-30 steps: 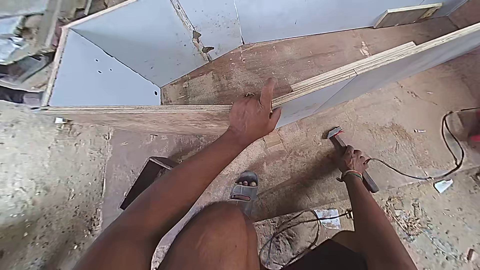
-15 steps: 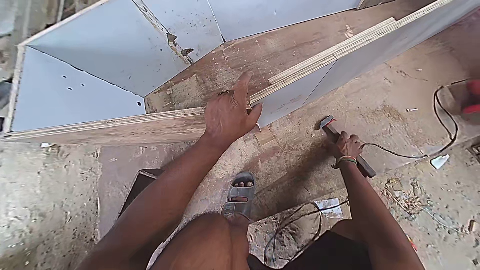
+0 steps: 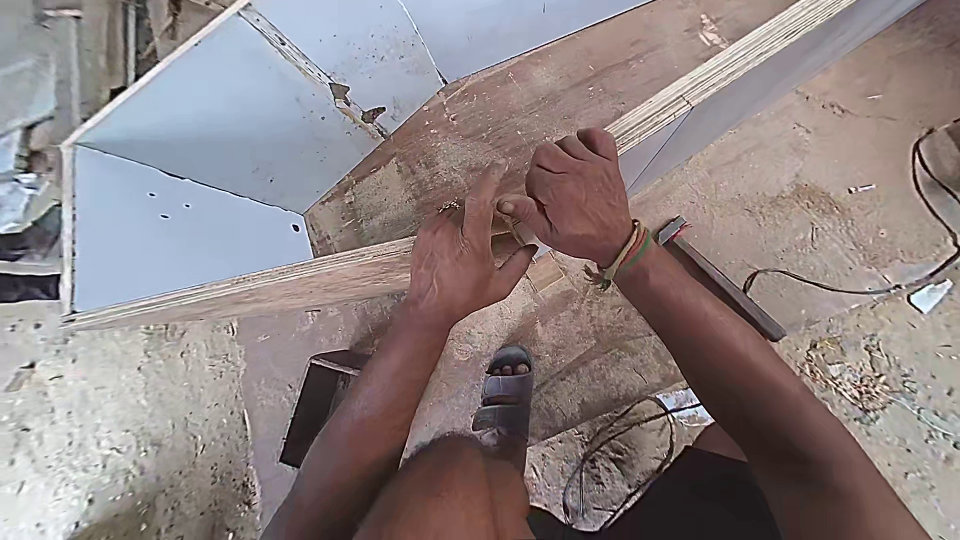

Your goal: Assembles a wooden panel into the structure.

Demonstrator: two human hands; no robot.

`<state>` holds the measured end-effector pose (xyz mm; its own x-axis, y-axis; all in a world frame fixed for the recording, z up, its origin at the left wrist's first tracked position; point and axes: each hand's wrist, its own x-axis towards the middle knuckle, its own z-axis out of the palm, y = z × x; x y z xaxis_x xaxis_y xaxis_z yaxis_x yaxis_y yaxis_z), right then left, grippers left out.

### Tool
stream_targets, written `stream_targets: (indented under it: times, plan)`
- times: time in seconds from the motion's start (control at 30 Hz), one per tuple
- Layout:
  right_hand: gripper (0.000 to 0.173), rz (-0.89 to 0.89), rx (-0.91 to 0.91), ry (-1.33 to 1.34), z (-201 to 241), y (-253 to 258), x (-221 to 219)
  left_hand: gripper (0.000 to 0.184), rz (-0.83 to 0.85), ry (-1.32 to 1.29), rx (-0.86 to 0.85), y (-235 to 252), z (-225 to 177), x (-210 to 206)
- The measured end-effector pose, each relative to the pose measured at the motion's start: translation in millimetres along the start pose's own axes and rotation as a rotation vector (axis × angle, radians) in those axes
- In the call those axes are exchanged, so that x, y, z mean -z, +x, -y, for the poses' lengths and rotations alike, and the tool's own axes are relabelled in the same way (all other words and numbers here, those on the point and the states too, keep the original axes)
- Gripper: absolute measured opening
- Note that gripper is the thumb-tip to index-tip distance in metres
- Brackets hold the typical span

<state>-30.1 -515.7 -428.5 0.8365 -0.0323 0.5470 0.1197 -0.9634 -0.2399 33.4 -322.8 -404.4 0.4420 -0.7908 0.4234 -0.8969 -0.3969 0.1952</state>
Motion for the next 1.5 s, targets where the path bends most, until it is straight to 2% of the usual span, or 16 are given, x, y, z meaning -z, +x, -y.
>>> stream_targets:
  times: [0.17, 0.5, 0.73, 1.1, 1.37, 1.5]
  plan:
    - [0.055, -0.110, -0.006, -0.024, 9.0, -18.9, 7.8, 0.092, 0.072, -0.033, -0.026, -0.7, 6.2, 6.2]
    - [0.062, -0.075, -0.048, -0.081, 8.7, -8.7, -2.7, 0.094, 0.137, -0.028, 0.037, 6.4, -1.2, 5.4]
    - [0.063, -0.052, -0.033, -0.114, 7.4, -1.5, -5.6, 0.094, 0.109, 0.013, 0.026, 8.8, -3.5, 2.5]
    - [0.059, -0.031, -0.068, -0.133, 8.4, -1.2, -4.8, 0.100, 0.197, -0.012, 0.023, 18.9, -3.3, 6.5]
    - [0.062, -0.014, -0.099, -0.099, 11.7, -5.1, 2.0, 0.107, 0.396, -0.074, 0.100, 25.0, -0.8, 24.4]
    - [0.063, -0.044, -0.132, -0.099, 13.0, -5.0, 0.6, 0.101, 0.376, -0.063, 0.094, 22.0, -2.0, 27.0]
